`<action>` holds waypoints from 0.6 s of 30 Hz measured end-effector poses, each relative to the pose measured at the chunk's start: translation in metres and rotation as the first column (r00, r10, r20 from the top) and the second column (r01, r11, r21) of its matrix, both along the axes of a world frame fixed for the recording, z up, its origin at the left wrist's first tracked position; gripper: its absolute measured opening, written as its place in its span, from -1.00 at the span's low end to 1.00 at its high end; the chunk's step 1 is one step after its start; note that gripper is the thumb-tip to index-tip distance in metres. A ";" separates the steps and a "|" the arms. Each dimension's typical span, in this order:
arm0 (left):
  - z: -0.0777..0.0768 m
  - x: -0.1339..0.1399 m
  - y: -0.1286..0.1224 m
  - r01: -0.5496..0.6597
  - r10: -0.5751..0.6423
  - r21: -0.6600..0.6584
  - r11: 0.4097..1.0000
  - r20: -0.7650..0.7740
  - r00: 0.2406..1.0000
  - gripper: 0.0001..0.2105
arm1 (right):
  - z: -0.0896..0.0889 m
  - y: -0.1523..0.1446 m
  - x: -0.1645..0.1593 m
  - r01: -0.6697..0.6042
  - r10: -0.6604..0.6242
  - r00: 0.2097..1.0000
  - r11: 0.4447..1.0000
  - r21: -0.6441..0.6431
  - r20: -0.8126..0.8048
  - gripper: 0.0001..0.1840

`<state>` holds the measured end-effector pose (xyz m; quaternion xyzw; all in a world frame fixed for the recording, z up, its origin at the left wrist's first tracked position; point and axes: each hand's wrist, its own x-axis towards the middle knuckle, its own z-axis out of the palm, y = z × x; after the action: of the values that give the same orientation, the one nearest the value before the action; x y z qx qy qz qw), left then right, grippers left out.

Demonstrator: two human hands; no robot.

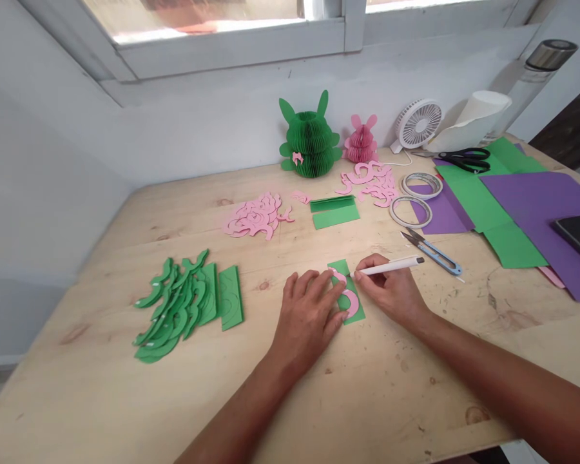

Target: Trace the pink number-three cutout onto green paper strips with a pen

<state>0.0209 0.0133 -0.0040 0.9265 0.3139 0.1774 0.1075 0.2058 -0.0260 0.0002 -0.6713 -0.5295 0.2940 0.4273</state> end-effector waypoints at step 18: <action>0.000 0.000 0.000 0.003 -0.003 -0.024 1.000 0.000 1.000 -0.67 | 0.004 -0.001 -0.001 0.006 -0.006 1.000 1.000 -0.029 0.013 -0.93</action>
<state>0.0208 0.0134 -0.0044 0.9256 0.3146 0.1735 0.1190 0.2053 -0.0267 0.0040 -0.6808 -0.5259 0.2960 0.4150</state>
